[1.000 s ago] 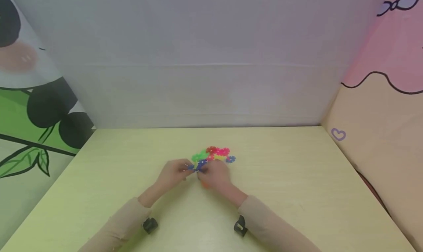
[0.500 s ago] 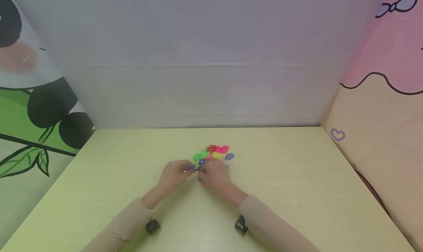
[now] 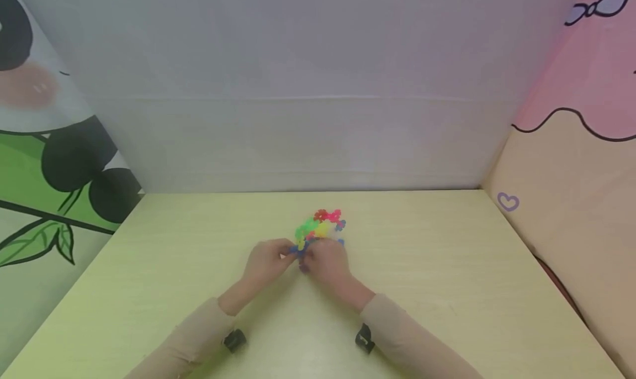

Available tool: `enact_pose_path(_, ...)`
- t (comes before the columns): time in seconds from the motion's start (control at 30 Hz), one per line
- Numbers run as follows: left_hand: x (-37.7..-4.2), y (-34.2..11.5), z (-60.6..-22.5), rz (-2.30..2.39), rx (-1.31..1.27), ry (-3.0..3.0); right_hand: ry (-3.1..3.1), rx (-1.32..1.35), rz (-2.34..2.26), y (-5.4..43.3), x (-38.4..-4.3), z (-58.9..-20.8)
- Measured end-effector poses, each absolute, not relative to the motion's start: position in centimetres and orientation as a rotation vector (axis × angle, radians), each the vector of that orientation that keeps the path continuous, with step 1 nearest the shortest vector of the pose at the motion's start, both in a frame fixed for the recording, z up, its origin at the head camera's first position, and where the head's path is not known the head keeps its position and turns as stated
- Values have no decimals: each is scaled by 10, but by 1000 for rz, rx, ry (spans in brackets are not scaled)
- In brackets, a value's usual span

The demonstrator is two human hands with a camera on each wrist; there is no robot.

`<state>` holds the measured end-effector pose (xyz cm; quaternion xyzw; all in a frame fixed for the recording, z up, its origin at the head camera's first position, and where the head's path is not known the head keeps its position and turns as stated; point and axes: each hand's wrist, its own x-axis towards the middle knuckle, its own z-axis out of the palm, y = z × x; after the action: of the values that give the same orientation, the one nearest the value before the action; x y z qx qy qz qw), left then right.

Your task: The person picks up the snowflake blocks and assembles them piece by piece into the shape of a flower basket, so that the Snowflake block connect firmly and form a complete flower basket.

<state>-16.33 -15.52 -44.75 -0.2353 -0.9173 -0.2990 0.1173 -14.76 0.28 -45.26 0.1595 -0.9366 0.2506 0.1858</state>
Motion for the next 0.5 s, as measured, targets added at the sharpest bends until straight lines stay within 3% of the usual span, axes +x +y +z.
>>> enact_pose_path(0.5, -152, -148, -440, -715, -642, -2665, -2523, 579, 490, 5, -147, -457)
